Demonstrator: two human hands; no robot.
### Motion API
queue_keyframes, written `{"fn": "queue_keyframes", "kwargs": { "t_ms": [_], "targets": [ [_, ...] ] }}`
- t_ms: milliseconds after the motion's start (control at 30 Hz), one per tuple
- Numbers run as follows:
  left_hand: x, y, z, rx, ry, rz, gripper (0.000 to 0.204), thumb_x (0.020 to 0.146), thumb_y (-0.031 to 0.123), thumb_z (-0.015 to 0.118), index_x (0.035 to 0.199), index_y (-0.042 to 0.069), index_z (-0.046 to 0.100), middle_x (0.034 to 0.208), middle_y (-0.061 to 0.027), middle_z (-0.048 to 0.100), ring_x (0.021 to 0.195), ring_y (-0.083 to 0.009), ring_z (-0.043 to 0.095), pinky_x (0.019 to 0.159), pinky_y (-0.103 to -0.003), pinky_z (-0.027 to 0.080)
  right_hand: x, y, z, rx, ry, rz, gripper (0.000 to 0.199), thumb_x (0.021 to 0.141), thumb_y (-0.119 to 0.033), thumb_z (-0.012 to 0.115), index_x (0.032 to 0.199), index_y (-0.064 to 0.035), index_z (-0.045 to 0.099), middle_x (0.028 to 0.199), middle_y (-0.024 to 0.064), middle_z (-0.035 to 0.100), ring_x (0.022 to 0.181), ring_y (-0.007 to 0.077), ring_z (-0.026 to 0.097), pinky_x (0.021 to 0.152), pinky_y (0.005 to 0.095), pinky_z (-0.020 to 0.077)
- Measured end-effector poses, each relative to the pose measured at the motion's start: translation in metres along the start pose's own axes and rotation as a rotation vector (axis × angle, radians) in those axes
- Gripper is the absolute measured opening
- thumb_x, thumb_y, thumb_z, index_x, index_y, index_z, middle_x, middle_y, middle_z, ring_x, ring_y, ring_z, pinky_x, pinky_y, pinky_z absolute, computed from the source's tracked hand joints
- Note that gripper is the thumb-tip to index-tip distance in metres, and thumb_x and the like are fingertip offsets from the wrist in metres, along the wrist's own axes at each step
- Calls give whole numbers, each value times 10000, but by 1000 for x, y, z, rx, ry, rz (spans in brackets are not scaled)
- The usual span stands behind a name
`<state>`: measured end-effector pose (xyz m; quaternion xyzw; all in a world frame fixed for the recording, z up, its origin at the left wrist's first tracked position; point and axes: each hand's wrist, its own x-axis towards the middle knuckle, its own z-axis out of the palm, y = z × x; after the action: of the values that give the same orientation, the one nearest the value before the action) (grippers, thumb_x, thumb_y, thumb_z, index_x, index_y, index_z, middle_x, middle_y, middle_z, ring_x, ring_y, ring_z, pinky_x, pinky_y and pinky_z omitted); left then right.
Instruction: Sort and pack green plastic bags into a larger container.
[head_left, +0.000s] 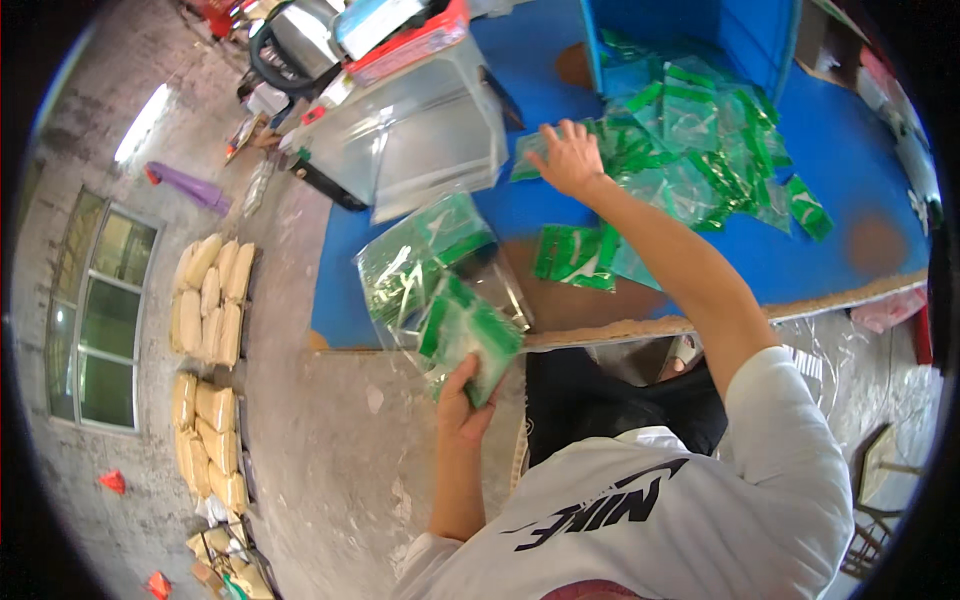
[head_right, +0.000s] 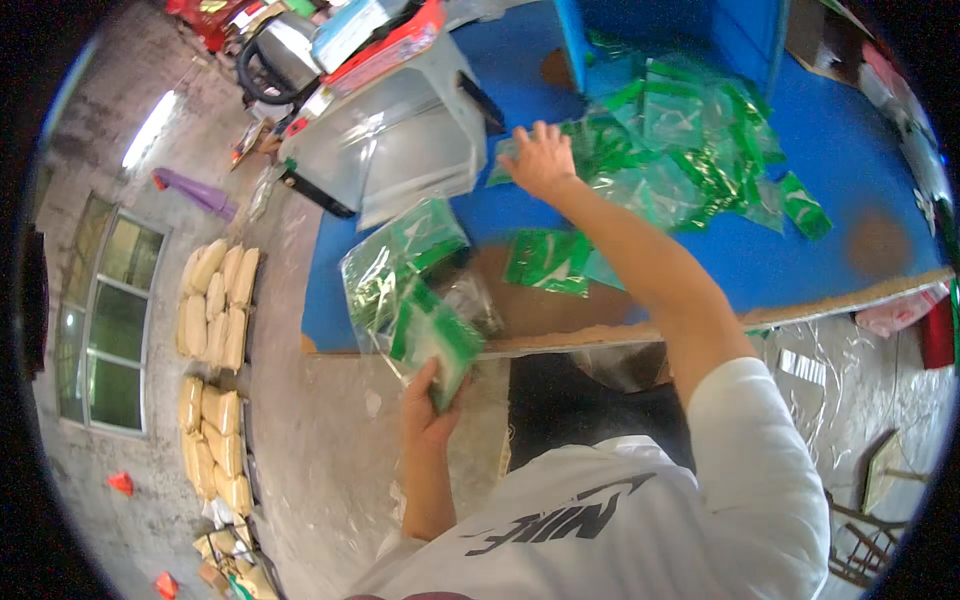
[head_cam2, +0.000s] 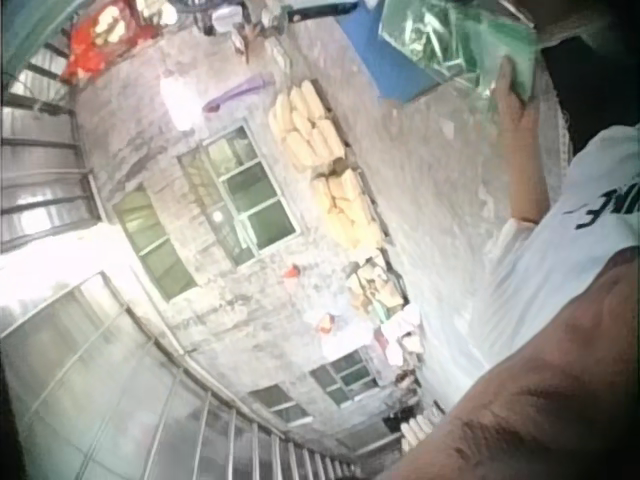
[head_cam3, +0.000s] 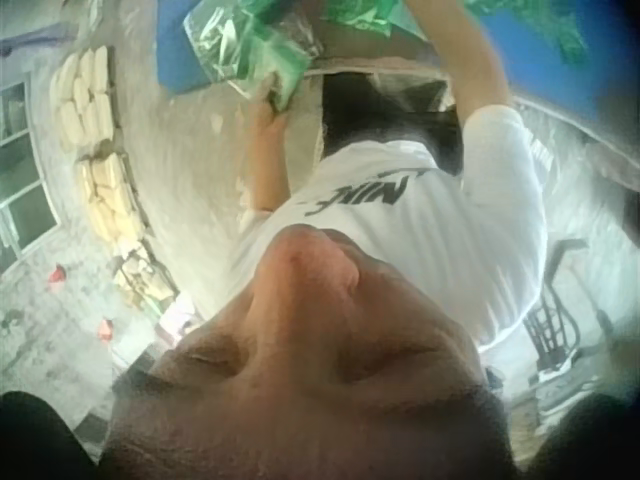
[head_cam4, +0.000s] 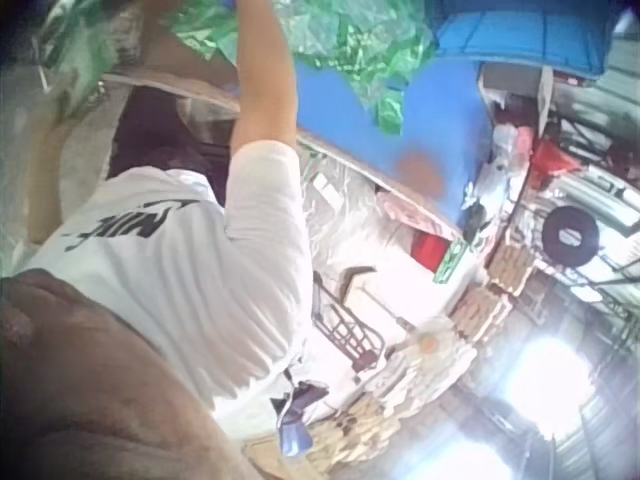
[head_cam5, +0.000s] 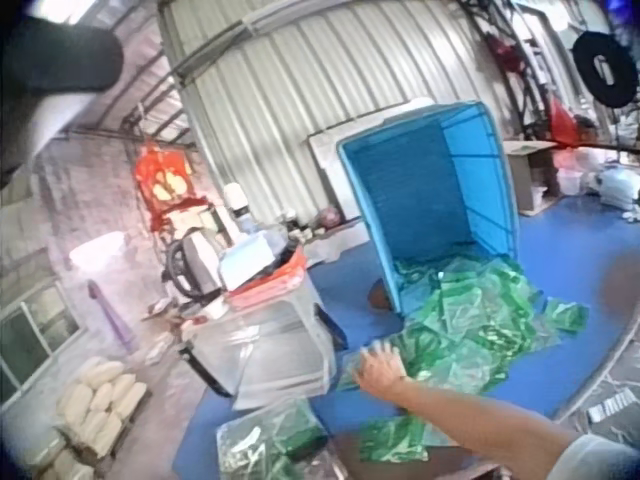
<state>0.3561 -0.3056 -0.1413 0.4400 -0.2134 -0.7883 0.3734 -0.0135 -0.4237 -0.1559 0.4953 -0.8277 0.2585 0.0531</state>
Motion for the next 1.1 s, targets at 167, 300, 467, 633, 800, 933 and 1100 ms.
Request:
{"fn": "queue_keyframes", "kwargs": {
  "t_ms": [167,300,467,633,800,933,1100],
  "targets": [
    [20,23,-14,117,-85,217,463,870,92,713,1300,39,550,1212,-83,646,1106,-230,630,980,-382,512,-15,25,46,-309,-275,146,736,952,-675,371,1546,-239,350,1600,258,218,1469,492,163,1177,619,119],
    [77,82,12,156,-153,348,410,900,120,707,1276,28,572,1195,-88,652,1092,-218,633,959,-367,519,-53,52,19,-288,-290,-143,729,973,-669,354,1565,-251,283,1597,238,226,1461,484,188,1181,615,148],
    [118,125,34,163,-146,264,334,896,110,716,1204,27,615,1192,-85,650,1104,-222,630,975,-389,533,-53,69,-9,-262,-149,-529,672,984,-620,406,1507,-199,387,1498,214,392,1379,412,373,1129,546,313],
    [44,77,37,131,-189,264,367,913,145,687,1246,23,594,1218,-76,645,1129,-216,614,1015,-387,514,-147,-8,-62,-184,-185,-425,683,950,-555,520,1388,-32,498,1311,188,536,1251,372,490,1038,477,423],
    [23,-22,20,158,-122,3,416,896,163,705,1264,9,587,1232,-87,650,1157,-245,609,1001,-400,511,-241,15,-57,-180,1,-684,527,930,-401,622,1262,6,576,1190,178,574,1133,369,535,981,506,441],
    [38,-45,6,-153,-463,-247,464,890,136,705,1309,12,551,1284,-111,622,1211,-275,577,1060,-458,465,-254,26,-73,405,51,-360,264,928,-156,631,1131,13,641,1176,193,613,1055,372,581,934,462,459],
    [43,-76,46,-263,-765,-441,565,848,72,743,1359,24,505,1293,-113,619,1226,-262,578,1104,-428,423,-257,3,-94,1049,-287,444,360,1026,-291,529,1064,48,644,1055,243,659,931,379,587,852,401,483]
  ]
}}
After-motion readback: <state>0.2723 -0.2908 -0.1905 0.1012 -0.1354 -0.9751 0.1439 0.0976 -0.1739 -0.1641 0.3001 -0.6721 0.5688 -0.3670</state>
